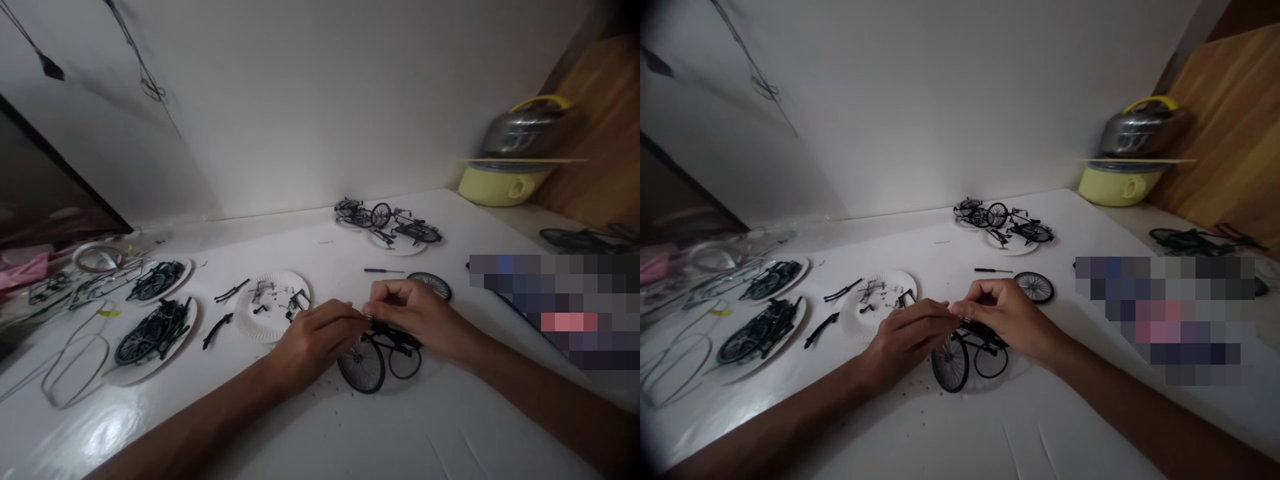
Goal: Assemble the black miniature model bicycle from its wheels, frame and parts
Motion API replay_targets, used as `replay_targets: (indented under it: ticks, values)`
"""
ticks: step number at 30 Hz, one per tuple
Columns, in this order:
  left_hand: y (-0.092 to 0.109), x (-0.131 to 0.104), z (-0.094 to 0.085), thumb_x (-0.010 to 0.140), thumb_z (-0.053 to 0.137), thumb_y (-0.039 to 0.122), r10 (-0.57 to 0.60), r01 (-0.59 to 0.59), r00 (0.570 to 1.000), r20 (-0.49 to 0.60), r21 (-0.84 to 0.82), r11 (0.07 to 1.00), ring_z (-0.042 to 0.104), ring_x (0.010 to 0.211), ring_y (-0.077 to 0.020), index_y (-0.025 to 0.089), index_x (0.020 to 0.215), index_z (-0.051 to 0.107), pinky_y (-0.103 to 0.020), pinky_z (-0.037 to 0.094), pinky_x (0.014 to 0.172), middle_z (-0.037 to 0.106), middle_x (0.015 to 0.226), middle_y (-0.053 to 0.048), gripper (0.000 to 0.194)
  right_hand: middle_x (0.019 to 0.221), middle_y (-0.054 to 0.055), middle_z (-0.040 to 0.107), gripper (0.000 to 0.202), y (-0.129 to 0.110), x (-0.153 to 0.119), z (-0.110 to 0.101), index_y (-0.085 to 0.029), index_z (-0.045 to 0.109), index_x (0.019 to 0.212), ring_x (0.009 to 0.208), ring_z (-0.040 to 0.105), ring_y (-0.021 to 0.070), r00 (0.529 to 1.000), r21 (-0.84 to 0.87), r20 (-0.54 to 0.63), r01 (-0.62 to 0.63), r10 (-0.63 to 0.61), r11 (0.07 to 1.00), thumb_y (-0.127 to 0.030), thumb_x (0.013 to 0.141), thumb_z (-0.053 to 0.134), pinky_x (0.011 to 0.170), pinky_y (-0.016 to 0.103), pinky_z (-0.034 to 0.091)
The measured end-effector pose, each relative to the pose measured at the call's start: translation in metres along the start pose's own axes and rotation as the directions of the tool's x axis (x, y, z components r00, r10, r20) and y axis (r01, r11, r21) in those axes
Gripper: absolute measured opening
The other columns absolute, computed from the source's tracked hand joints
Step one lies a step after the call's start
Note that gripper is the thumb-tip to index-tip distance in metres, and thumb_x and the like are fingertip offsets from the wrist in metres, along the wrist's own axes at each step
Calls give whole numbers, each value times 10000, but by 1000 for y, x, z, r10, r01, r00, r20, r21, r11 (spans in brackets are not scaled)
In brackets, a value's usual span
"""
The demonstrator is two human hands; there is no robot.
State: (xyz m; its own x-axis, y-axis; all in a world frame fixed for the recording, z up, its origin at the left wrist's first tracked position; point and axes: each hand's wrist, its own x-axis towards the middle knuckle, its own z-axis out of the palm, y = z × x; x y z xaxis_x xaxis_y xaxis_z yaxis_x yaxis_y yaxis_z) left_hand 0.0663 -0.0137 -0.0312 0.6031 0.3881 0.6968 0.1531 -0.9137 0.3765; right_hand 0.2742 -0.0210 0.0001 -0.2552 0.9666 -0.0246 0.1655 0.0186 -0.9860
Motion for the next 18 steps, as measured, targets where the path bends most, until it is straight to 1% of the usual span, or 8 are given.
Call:
replay_targets:
  ticks: [2, 6, 8, 10, 12, 14, 17, 18]
  values:
    - [-1, 0, 1, 940, 574, 95, -19, 19, 1000, -14, -11, 1000, 663, 972, -146, 138, 1140, 628, -276, 606, 827, 683, 1059, -92, 211, 644, -39, 567, 253, 1, 0, 1, -195, 635, 677, 636, 505, 118, 1000, 28, 0, 5, -5, 1000, -403, 742, 764, 601, 258, 389]
    - [-1, 1, 0, 929, 593, 82, -22, 22, 1000, -19, -21, 1000, 660, 1002, -132, 127, 1124, 632, -252, 593, 873, 679, 1073, -92, 204, 807, 7, 666, 225, -2, 0, -2, -197, 709, 840, 789, 583, 155, 998, 42, 69, -13, 10, 999, -420, 813, 695, 737, 283, 438]
    - [-1, 1, 0, 933, 590, 87, -20, 20, 1000, -13, -19, 1000, 657, 1014, -134, 128, 1135, 628, -257, 593, 873, 680, 1077, -90, 210, 748, -2, 643, 225, -4, -1, -2, -192, 693, 777, 738, 565, 148, 997, 20, 73, -13, 11, 1000, -415, 793, 714, 703, 281, 428]
    - [-1, 0, 1, 945, 577, 107, -26, 26, 1000, -4, -18, 1000, 659, 1006, -137, 136, 1149, 625, -264, 599, 854, 680, 1076, -88, 212, 659, -28, 584, 251, -5, -1, -1, -192, 646, 685, 659, 518, 130, 999, 0, 45, -4, 4, 1000, -411, 761, 742, 638, 272, 401]
    - [-1, -1, 1, 954, 565, 122, -33, 33, 999, 5, -24, 999, 660, 998, -140, 140, 1159, 624, -273, 604, 845, 678, 1077, -91, 213, 629, -37, 558, 284, -4, -1, -1, -194, 613, 649, 629, 499, 125, 1000, -10, 14, -3, 3, 1000, -419, 739, 760, 609, 269, 387]
    - [-1, -1, 1, 954, 563, 121, -27, 27, 1000, -3, -32, 999, 660, 999, -144, 142, 1158, 625, -279, 607, 844, 681, 1074, -92, 214, 678, -20, 602, 264, -3, -1, -1, -194, 650, 707, 671, 535, 136, 1000, -14, 22, -2, 2, 1000, -436, 761, 740, 646, 276, 413]
    - [-2, 0, 1, 944, 575, 103, -20, 19, 999, -28, -25, 999, 657, 1018, -147, 141, 1146, 630, -284, 605, 861, 683, 1072, -87, 212, 840, 20, 687, 251, -3, -2, -4, -206, 715, 873, 814, 601, 164, 997, -6, 80, 13, -12, 1000, -449, 827, 678, 762, 296, 452]
    - [-2, 0, 1, 943, 576, 100, -19, 19, 999, -30, -25, 1000, 657, 1023, -147, 141, 1140, 631, -285, 604, 866, 683, 1073, -86, 209, 855, 23, 694, 246, -4, -2, -5, -211, 722, 890, 829, 607, 167, 996, -8, 91, 19, -18, 1000, -445, 836, 670, 771, 298, 456]
